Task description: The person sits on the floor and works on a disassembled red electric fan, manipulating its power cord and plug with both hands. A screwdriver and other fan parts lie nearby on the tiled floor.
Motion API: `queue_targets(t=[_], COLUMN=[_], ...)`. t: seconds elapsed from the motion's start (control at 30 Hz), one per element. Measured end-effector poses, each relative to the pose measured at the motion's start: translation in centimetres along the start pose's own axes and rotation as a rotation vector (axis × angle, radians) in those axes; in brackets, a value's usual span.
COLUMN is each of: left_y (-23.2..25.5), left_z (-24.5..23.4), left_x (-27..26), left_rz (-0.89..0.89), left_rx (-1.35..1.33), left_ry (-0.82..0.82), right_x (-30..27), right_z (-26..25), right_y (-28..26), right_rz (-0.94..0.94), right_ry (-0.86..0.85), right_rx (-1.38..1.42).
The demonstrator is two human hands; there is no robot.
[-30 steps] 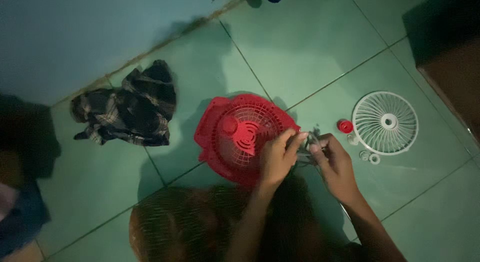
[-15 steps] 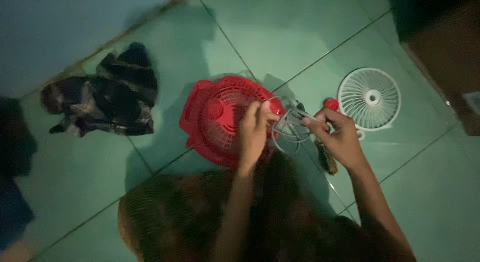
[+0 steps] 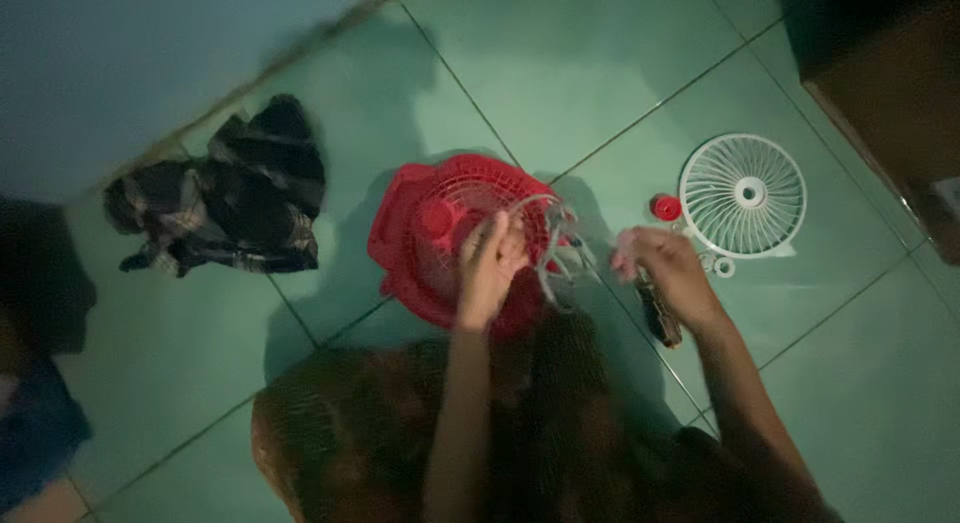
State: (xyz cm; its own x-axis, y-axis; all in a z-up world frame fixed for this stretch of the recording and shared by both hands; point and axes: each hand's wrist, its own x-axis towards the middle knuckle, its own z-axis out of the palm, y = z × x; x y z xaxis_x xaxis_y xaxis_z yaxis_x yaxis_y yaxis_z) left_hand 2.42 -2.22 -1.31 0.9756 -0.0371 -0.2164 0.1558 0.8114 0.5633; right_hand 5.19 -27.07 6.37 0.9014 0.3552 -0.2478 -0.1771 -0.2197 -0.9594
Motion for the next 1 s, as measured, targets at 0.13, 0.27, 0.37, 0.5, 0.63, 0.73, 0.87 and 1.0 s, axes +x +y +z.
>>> queue_targets(t=[0.13,0.27,0.37,0.5,0.63,0.73,0.87,1.0], left_y=[-0.5,-1.1,-1.5,-1.2,-0.8,-0.3,0.8,2.1], left_z=[2.0,3.3,2.9,1.1,-0.2,0.2,2.1,3.8], left_x=[-0.8,-0.9,-0.8,-0.9,-0.9,-1.0,-1.2,-2.3], left_rz=[0.087,0.186,0.193,0.091,0.237,0.205,0.458,0.238], left_rx=[0.604,0.843,0.706,0.474,0.180,0.240,0.770,0.916], left_ry=[-0.017,-0.038,0.073,0.226,0.095,0.111,-0.038,-0.222], right_x=[-2.0,-1.9,-1.8,-2.5,-3.6,-3.0,-1.9,-1.2], right_z=[1.4,5.2,5.2,2.1,-1.0,-1.0,-0.7,0.0], right_y=[-3.5,-5.3,-5.6,-5.0,-3.3,-0.8,0.7,-0.3], right_rz=[0.264,0.136,0.150,0.138,-0.138,-0.062,0.075,-0.086], right_ry=[-0.065,0.044,0.052,-0.178,-0.192,-0.069,0.214,0.295], right_rx=[-0.443,-0.431,-0.353,-0.233,-0.168,0.147,0.348,0.211])
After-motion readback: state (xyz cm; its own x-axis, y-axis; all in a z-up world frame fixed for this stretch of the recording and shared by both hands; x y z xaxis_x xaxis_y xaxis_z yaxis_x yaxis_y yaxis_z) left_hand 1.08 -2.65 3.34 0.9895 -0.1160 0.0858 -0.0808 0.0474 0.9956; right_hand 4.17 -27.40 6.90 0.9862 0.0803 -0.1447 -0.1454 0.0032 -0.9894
